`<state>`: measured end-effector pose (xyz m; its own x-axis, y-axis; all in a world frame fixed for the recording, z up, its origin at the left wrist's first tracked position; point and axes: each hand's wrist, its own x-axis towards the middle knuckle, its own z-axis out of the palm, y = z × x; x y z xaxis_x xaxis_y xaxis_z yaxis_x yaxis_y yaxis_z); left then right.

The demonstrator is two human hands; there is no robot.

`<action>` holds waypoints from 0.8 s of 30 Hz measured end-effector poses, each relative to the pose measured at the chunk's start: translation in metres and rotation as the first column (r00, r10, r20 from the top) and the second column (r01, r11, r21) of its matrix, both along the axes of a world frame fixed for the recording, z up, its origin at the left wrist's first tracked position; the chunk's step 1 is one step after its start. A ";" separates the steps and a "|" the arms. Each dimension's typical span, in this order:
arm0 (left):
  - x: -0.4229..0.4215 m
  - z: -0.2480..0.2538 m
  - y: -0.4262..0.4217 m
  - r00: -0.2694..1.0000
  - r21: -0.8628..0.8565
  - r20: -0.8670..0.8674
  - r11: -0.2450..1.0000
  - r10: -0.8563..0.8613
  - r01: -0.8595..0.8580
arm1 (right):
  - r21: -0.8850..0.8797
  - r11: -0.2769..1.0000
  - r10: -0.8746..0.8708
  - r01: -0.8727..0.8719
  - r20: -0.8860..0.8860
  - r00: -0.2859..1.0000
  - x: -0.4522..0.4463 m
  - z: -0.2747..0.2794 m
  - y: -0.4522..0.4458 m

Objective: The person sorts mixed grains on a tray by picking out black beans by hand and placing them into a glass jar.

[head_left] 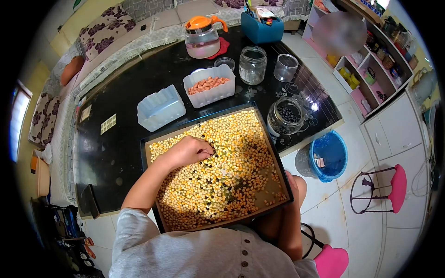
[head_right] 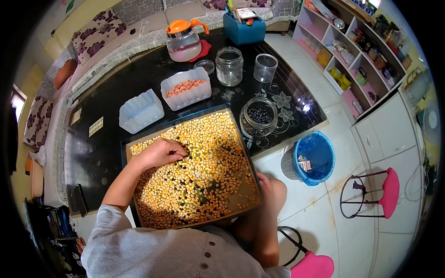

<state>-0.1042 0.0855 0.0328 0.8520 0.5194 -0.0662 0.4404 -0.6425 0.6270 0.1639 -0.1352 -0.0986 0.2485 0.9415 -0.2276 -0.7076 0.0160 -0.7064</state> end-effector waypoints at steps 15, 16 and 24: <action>0.016 -0.025 -0.001 0.977 0.068 -0.171 0.988 -0.128 0.142 | -0.061 0.998 -0.026 0.030 0.055 0.998 0.002 0.001 0.002; 0.016 -0.024 -0.001 0.977 0.068 -0.171 0.988 -0.128 0.142 | -0.061 0.998 -0.027 0.030 0.055 0.998 0.002 0.000 0.002; 0.005 -0.002 0.004 0.995 -0.185 -0.097 0.982 0.022 -0.040 | -0.013 1.000 -0.009 0.009 0.013 1.000 0.000 0.005 0.003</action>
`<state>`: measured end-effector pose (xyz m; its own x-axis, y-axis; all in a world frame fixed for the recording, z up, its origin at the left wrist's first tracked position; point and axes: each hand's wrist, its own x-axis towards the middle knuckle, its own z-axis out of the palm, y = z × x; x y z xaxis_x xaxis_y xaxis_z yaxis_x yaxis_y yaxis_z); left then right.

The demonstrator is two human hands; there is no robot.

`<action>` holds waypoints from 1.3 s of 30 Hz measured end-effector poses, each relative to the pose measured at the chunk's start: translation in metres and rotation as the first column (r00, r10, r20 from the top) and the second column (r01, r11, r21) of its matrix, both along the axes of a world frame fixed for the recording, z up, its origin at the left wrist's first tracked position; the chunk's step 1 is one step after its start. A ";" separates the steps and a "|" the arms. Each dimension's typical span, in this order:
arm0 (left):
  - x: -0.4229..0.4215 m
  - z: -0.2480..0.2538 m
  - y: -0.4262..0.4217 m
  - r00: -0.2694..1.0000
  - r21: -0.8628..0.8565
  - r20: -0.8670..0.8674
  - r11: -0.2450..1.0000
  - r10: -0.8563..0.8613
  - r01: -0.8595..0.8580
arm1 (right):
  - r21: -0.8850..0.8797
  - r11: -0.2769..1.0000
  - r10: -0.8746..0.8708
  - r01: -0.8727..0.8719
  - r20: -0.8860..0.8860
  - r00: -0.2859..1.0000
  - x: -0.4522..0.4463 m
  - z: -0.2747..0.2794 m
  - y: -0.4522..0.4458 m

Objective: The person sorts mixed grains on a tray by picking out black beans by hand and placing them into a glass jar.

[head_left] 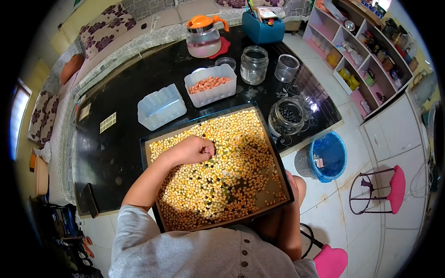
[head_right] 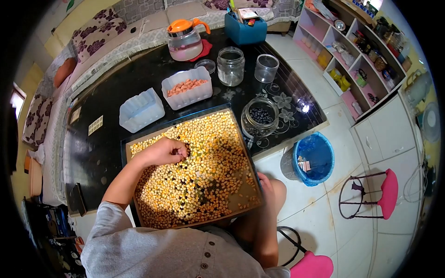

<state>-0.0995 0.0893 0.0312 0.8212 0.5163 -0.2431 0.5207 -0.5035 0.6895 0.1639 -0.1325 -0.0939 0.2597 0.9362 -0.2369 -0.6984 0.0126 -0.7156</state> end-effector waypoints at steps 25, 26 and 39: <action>0.063 0.050 0.007 0.968 0.164 0.079 0.961 -0.237 0.221 | 0.024 1.000 0.017 -0.018 0.031 0.999 0.003 -0.009 0.000; 0.076 0.059 0.012 0.960 0.202 0.113 0.952 -0.255 0.229 | 0.027 1.000 0.009 -0.010 0.034 0.999 0.003 -0.008 -0.001; 0.184 0.086 0.033 0.902 0.471 0.157 0.833 -0.402 0.289 | -0.003 1.000 -0.001 0.001 0.031 1.000 0.000 -0.007 -0.004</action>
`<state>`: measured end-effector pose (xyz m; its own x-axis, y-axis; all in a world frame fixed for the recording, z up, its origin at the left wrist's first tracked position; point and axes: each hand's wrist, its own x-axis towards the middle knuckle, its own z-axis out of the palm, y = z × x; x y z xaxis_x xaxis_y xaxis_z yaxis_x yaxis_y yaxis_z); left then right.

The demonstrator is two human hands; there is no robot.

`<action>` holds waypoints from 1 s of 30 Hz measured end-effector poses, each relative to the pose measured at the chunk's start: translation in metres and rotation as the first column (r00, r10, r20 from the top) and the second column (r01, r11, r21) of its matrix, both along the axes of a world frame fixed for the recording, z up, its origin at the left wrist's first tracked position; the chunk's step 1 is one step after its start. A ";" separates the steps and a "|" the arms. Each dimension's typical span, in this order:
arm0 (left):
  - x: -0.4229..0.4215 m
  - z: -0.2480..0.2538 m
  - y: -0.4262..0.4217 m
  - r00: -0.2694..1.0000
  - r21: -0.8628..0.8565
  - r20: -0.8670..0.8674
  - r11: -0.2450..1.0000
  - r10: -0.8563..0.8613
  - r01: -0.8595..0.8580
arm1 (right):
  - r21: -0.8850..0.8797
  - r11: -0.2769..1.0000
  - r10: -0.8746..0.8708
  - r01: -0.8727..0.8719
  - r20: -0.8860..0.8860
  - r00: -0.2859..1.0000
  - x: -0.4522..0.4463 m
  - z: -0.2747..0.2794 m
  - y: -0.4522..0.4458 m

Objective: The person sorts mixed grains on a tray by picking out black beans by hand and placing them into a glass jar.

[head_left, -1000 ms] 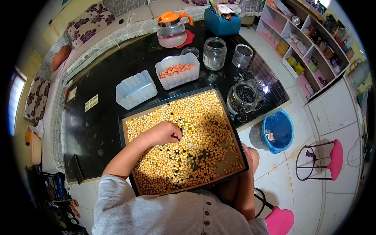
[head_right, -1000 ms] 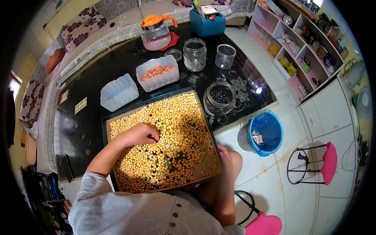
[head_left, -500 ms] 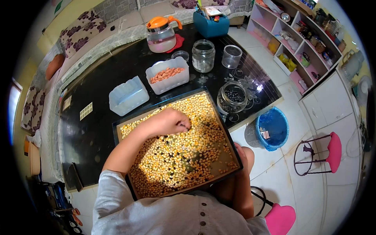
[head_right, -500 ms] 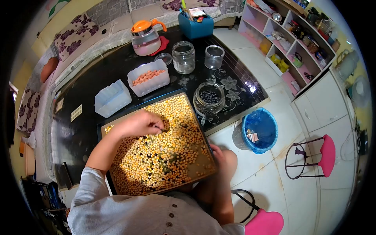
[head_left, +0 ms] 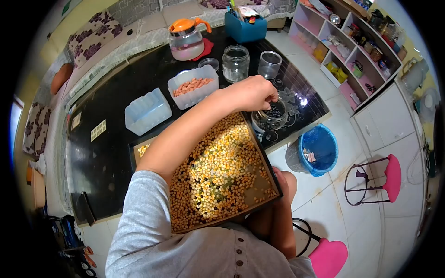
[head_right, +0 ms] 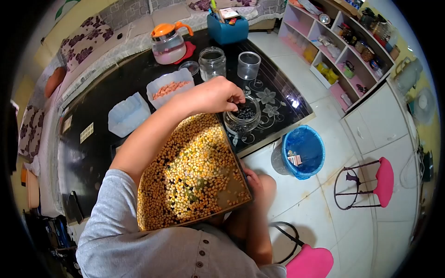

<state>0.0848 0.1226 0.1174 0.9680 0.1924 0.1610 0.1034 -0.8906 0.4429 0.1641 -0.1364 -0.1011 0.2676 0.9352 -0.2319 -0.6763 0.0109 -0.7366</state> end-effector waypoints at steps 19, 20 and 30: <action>-0.178 -0.109 -0.085 0.964 -0.273 -0.264 0.959 0.000 -0.075 | 0.033 0.999 0.026 -0.030 0.118 0.993 0.005 -0.006 0.002; -0.178 -0.110 -0.086 0.964 -0.259 -0.267 0.963 0.006 -0.078 | 0.032 0.999 0.025 -0.029 0.119 0.993 0.005 -0.003 0.002; -0.171 -0.098 -0.090 0.965 -0.284 -0.247 0.945 0.089 -0.160 | 0.049 0.999 0.013 -0.011 -0.056 0.998 -0.002 0.011 0.001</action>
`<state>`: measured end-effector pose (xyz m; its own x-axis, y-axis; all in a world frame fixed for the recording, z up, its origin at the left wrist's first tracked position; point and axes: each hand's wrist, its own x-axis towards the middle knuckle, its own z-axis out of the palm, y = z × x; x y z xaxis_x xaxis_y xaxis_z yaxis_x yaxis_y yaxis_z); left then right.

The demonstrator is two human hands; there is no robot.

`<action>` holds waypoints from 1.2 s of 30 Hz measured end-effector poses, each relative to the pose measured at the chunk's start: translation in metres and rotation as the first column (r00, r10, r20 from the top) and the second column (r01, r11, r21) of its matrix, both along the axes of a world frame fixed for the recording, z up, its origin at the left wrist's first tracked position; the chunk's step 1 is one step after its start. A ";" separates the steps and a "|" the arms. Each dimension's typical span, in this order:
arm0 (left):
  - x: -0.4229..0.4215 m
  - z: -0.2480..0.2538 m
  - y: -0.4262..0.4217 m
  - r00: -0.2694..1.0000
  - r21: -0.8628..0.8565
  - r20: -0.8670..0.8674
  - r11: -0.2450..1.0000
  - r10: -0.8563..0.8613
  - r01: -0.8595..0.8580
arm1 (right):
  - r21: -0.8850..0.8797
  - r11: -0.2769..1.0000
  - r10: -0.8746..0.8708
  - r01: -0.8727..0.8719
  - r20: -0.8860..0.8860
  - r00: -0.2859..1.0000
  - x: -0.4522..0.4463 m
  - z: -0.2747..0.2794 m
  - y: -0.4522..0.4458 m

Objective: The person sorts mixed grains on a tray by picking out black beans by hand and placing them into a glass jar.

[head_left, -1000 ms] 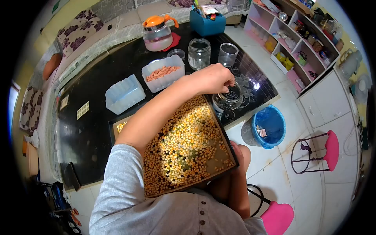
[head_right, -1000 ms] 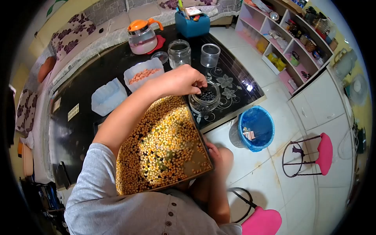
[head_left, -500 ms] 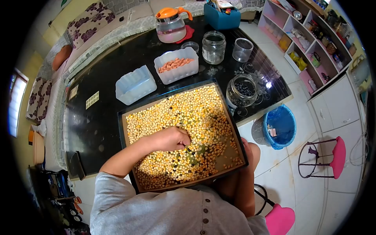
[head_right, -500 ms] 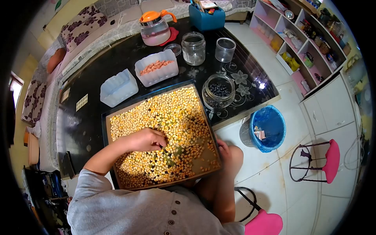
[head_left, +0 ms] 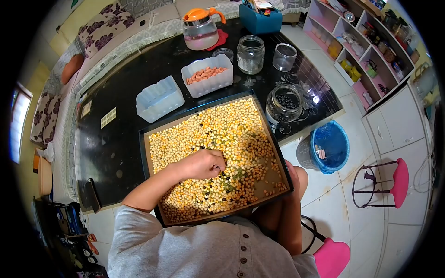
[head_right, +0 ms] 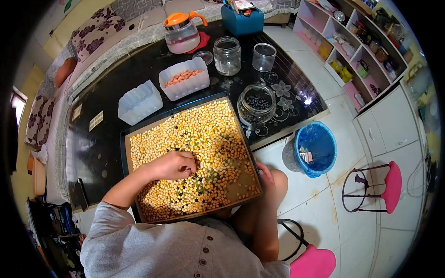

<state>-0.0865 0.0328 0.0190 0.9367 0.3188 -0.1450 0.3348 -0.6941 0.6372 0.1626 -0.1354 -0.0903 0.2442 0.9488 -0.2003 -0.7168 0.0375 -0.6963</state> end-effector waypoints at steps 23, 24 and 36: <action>0.001 -0.019 -0.011 0.993 0.091 -0.024 0.989 -0.116 0.117 | -0.016 0.999 -0.036 0.037 0.064 0.997 0.001 -0.005 0.000; 0.000 -0.017 -0.012 0.993 0.095 -0.026 0.989 -0.113 0.116 | -0.007 0.999 -0.042 0.042 0.043 0.998 0.001 -0.006 0.000; 0.000 -0.003 -0.022 0.995 0.136 -0.036 0.986 -0.096 0.100 | 0.019 0.999 -0.048 0.047 0.013 0.999 0.003 -0.012 -0.003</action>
<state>-0.0860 0.0108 0.0164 0.9602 0.2449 -0.1340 0.2784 -0.8049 0.5241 0.1656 -0.1383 -0.1027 0.2917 0.9396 -0.1793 -0.7043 0.0841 -0.7049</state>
